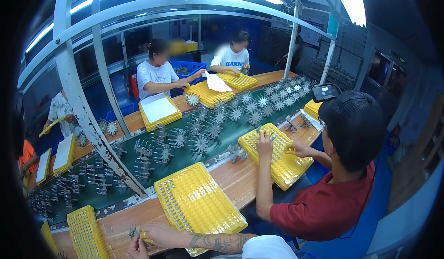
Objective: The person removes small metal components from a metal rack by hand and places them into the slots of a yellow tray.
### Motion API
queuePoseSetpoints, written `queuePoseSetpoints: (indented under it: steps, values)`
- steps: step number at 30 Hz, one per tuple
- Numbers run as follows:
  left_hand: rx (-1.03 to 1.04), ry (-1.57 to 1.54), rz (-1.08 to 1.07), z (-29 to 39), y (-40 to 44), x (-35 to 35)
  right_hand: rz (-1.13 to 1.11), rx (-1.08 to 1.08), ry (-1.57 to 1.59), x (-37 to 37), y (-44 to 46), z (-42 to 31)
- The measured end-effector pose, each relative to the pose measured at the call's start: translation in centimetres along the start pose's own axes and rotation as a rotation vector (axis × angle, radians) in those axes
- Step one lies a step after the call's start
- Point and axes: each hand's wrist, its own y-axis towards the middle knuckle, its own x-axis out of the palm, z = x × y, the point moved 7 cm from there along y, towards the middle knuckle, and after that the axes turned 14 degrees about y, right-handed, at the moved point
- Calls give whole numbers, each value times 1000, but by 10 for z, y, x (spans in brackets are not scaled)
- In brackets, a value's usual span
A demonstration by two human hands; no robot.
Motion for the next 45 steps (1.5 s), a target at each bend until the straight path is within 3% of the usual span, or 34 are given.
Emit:
queuePoseSetpoints:
  steps: [1, 3, 8, 10, 14, 16, 17, 18, 19, 28, 32, 38, 40, 45]
  values:
    - [-115, -14, -101, 2, -1, -1, 0, -1, 3, -1, -2, -1]
    - [-77, -16, -120, 5, -3, -4, -78, 11, -17, 3, -5, 1]
    - [-61, -25, -196, -4, -3, 7, -15, -58, -12, 3, -10, 3]
    - [-137, -123, -34, -3, -9, -1, -22, -74, 29, -2, -5, -2]
    - [-185, -201, 50, 10, -16, -14, -18, -62, 169, -18, 4, -14]
    - [-7, 263, -2, 28, -16, -19, -181, 136, 119, -3, 5, 0]
    - [23, 335, -54, 36, -17, -21, -128, 44, 270, -6, 7, -6]
    - [192, 243, 60, 39, -19, -25, -203, 170, 235, -13, 8, -14]
    - [353, 178, 190, 33, -23, -29, -64, 9, 335, -8, 6, -9]
    - [204, 63, 172, 56, -16, -42, -135, 115, 122, -26, 3, -23]
    - [236, 98, 131, 58, -13, -32, -175, 92, 19, -31, 4, -26]
    - [493, 156, 86, 88, 7, -19, -84, 104, -219, -58, -1, -25]
    - [421, 197, 107, 98, 12, -25, -115, 39, -183, -60, -1, -34]
    - [485, 215, 57, 109, 18, -15, 33, 23, -173, -87, -2, -45]
